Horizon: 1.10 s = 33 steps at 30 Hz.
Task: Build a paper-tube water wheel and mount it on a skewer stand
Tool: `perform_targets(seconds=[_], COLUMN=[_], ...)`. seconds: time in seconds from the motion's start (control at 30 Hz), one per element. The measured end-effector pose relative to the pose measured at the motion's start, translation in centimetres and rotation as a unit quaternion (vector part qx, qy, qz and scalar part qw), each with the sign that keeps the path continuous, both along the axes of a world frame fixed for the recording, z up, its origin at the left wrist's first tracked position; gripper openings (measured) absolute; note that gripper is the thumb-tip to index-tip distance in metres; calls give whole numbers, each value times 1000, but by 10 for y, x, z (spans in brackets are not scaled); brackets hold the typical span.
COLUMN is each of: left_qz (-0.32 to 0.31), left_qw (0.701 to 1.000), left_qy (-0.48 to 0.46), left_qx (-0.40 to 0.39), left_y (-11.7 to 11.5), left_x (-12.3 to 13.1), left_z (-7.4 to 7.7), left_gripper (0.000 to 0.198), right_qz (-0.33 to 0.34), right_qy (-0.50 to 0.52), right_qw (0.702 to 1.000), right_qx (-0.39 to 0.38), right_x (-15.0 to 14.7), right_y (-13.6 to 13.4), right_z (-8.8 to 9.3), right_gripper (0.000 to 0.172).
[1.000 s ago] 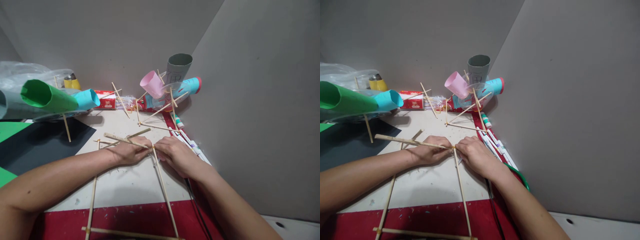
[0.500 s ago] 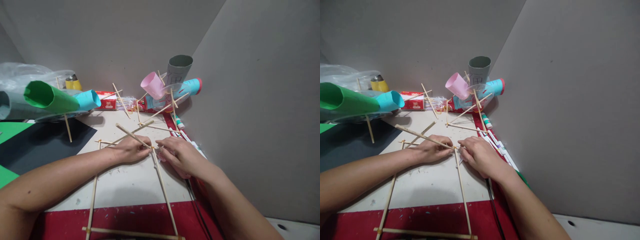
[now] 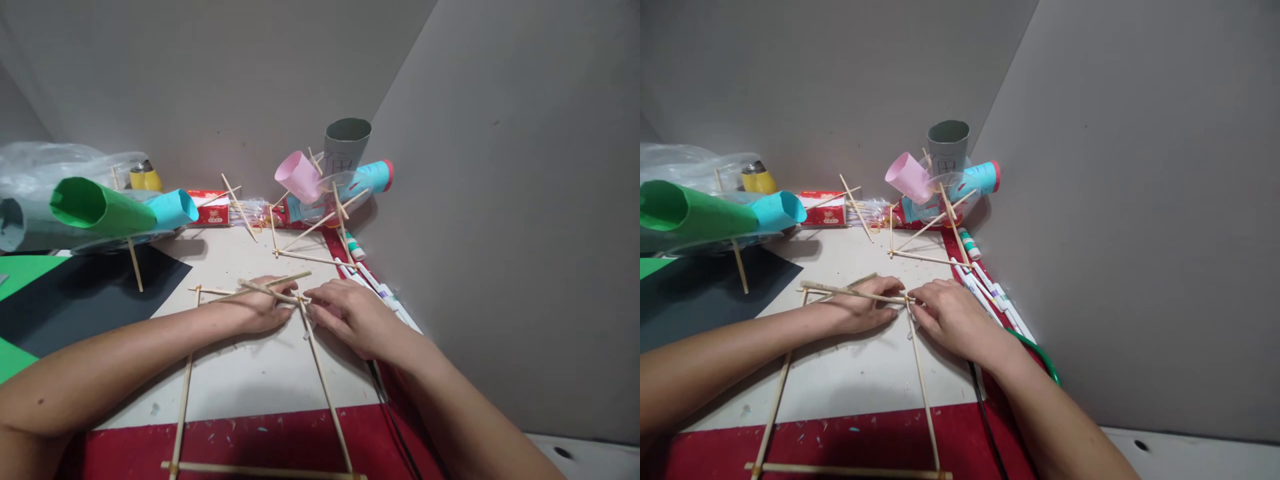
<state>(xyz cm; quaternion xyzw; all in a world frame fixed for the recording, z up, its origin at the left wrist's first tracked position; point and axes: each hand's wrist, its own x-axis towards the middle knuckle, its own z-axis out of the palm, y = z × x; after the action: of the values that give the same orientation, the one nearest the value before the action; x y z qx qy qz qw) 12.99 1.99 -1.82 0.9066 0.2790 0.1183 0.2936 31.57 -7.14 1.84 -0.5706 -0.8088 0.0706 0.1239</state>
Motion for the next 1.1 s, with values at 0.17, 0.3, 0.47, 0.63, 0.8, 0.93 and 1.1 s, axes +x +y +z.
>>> perform_targets(seconds=[0.17, 0.3, 0.47, 0.63, 0.8, 0.93, 1.1], left_qz=[27, 43, -19, -21, 5, 26, 22], left_qw=[999, 998, 997, 995, 994, 998, 987], left_qy=[41, 49, 76, 85, 95, 54, 92], left_qx=[3, 20, 12, -38, -50, 10, 133], left_y=[-9, -19, -34, -55, -69, -74, -76], left_x=[-7, -30, -65, -94, -114, -120, -120], left_z=[3, -1, 0, 4, 2, 4, 5], left_gripper=[35, 61, 73, 73, 71, 43, 16], right_qz=[21, 37, 49, -71, -145, -169, -181], right_qy=[60, 81, 72, -69, -170, -152, -112], right_qw=[997, 996, 996, 994, 973, 971, 975], right_qx=[32, 3, -33, -52, -60, -77, -70], right_x=[-1, -4, -3, 15, 27, 28, 29], right_y=[-5, -11, -17, -23, -35, -42, -44], right_z=[5, 7, 13, 7, -16, -29, -35], right_gripper=[19, 21, 25, 17, 20, 18, 19])
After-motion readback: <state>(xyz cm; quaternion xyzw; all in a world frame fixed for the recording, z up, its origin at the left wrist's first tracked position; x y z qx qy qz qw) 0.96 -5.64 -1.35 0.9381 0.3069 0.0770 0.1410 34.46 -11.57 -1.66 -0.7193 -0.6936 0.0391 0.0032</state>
